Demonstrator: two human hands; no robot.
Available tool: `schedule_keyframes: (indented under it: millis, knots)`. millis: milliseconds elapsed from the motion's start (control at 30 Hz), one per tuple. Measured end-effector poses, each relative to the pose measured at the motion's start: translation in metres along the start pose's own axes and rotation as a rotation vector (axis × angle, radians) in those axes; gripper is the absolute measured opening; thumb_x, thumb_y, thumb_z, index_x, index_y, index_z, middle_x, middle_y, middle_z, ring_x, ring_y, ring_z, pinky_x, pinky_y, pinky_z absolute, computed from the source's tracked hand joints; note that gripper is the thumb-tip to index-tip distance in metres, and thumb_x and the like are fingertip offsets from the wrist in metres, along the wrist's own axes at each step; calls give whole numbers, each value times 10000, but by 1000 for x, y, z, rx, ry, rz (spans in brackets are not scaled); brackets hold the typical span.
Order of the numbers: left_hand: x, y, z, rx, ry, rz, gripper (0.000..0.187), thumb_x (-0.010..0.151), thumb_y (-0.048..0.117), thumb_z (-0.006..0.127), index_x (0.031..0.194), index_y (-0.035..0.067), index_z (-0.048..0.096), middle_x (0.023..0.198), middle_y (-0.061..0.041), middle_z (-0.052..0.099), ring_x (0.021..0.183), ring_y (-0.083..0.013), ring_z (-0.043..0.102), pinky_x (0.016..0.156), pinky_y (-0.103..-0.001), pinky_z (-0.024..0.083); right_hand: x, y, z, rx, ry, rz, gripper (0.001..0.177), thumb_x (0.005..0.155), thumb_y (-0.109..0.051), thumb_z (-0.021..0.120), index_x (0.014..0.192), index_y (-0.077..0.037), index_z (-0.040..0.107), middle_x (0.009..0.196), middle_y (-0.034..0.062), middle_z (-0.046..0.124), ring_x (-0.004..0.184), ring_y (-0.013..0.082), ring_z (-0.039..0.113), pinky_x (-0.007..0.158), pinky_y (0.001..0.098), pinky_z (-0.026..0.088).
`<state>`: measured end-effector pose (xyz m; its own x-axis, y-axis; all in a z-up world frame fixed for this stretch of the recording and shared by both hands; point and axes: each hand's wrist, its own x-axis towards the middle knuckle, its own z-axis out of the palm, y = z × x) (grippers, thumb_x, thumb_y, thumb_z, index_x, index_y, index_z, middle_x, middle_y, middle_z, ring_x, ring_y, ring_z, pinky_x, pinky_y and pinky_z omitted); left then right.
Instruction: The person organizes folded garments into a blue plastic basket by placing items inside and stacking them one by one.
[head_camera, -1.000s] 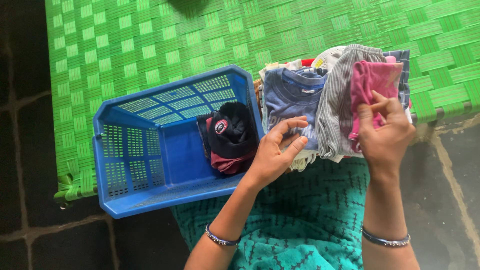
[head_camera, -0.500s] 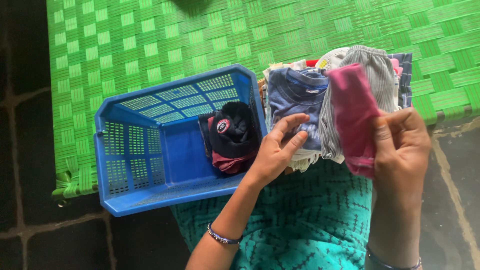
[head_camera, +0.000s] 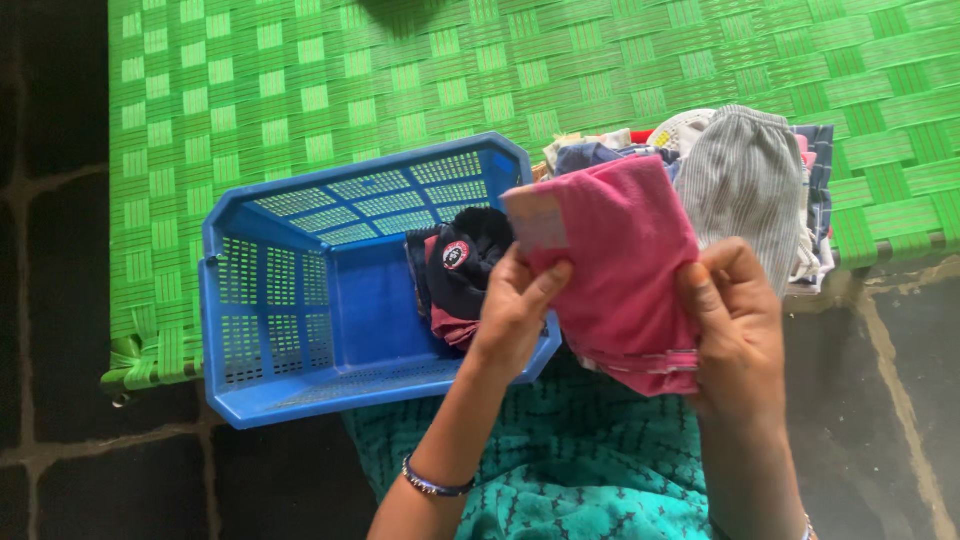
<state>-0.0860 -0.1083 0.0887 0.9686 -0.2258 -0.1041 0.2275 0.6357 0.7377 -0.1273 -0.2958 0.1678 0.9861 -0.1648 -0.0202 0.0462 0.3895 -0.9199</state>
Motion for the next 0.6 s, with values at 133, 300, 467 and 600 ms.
schedule_keyframes:
  millis: [133, 300, 467, 600]
  knots:
    - [-11, 29, -13, 114, 123, 130, 357, 999, 26, 686, 1336, 7, 571, 1257, -55, 679, 1179, -132, 621, 1074, -309, 479, 5, 16, 22, -78, -5, 90, 50, 1093, -89, 562, 1132, -61, 547, 1011, 19, 644, 905, 52, 584, 810, 206, 495]
    - [-25, 65, -29, 280, 176, 162, 355, 1018, 33, 658, 1365, 2, 586, 1257, -43, 666, 1172, -110, 612, 1066, -284, 473, 10, 36, 44, -216, -108, 193, 292, 1052, -80, 518, 1335, -28, 468, 1210, 97, 708, 1097, 92, 661, 960, 237, 532]
    - [-25, 82, -55, 357, 253, 80, 415, 1000, 63, 645, 1407, 24, 576, 1275, -58, 684, 1174, -113, 620, 1056, -284, 488, 15, 61, 68, -335, -244, 168, 665, 964, -72, 614, 1531, -85, 268, 1320, 144, 623, 989, 121, 649, 833, 256, 546]
    - [-22, 78, -80, 419, 286, 63, 408, 1015, 85, 611, 1416, 27, 564, 1319, -55, 656, 1209, -112, 600, 1056, -284, 480, 14, 69, 81, -490, -275, 190, 746, 881, -116, 665, 1513, -110, 269, 1409, 135, 567, 1089, 197, 688, 847, 301, 577]
